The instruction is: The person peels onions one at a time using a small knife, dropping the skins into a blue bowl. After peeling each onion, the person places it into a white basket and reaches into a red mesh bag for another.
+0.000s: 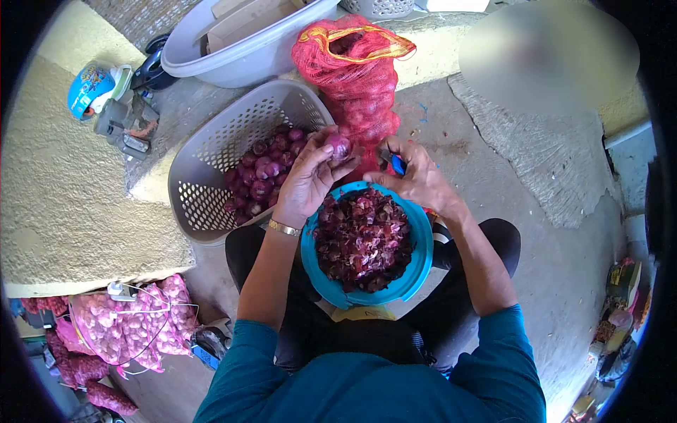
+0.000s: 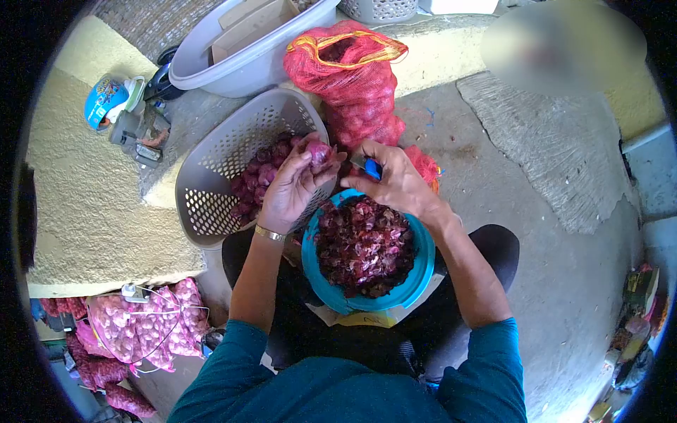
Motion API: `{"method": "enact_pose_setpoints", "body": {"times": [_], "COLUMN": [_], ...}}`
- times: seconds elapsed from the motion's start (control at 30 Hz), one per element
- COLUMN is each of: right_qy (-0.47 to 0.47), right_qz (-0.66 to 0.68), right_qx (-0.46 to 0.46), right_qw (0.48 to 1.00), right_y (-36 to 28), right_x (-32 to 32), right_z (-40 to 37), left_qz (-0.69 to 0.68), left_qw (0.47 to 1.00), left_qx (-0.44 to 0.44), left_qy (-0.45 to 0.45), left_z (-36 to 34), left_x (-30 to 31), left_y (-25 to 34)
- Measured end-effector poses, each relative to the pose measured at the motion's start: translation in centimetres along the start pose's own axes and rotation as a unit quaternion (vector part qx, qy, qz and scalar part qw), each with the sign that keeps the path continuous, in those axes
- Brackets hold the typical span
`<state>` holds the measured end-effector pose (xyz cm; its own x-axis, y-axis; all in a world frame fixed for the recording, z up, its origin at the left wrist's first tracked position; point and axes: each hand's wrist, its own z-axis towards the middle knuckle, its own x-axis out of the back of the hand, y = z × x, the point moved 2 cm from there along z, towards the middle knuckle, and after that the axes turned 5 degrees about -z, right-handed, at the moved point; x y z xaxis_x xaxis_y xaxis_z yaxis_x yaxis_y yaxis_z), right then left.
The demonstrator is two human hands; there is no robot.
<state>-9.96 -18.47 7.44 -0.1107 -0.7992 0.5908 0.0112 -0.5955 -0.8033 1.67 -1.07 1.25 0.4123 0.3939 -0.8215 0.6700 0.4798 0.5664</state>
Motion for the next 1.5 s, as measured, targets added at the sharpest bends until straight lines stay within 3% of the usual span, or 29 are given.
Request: {"method": "enact_pose_setpoints", "body": {"times": [0.1, 0.17, 0.37, 0.7, 0.77, 0.83, 1.1, 1.27, 1.5], "right_qy": [0.056, 0.200, 0.175, 0.162, 0.160, 0.173, 0.172, 0.185, 0.180], "right_qz": [0.010, 0.036, 0.064, 0.112, 0.121, 0.102, 0.089, 0.000, 0.015], "right_qx": [-0.070, 0.117, 0.169, 0.150, -0.024, 0.008, 0.092, 0.157, 0.092], "right_qw": [0.996, 0.972, 0.968, 0.969, 0.979, 0.980, 0.977, 0.970, 0.979], "right_y": [0.3, 0.7, 1.2, 1.4, 0.9, 1.4, 2.4, 1.9, 1.8], "right_x": [-1.1, -1.4, -2.6, -2.3, -2.1, -2.7, -3.3, -3.4, -3.3], "right_z": [0.6, 1.3, 1.7, 1.8, 1.3, 1.5, 2.0, 1.9, 1.7], "left_qz": [-0.006, -0.015, 0.037, 0.008, 0.010, 0.004, 0.092, 0.110, 0.196], "left_qw": [1.000, 0.999, 0.999, 1.000, 0.999, 0.998, 0.991, 0.985, 0.963], "left_qx": [0.008, 0.011, 0.020, -0.015, -0.031, -0.055, -0.079, -0.110, -0.138], "left_qy": [-0.023, -0.048, -0.024, -0.022, -0.008, 0.037, 0.050, 0.071, 0.120], "left_z": [0.1, 0.0, -0.1, 0.4, 0.5, 0.3, 0.0, 0.0, -0.2], "left_x": [0.4, 0.4, 0.2, 1.5, 1.8, 1.4, 0.9, 0.3, -0.2], "left_y": [-0.7, -1.1, -1.6, -1.8, -1.8, -1.8, -2.1, -2.8, -3.0]}}
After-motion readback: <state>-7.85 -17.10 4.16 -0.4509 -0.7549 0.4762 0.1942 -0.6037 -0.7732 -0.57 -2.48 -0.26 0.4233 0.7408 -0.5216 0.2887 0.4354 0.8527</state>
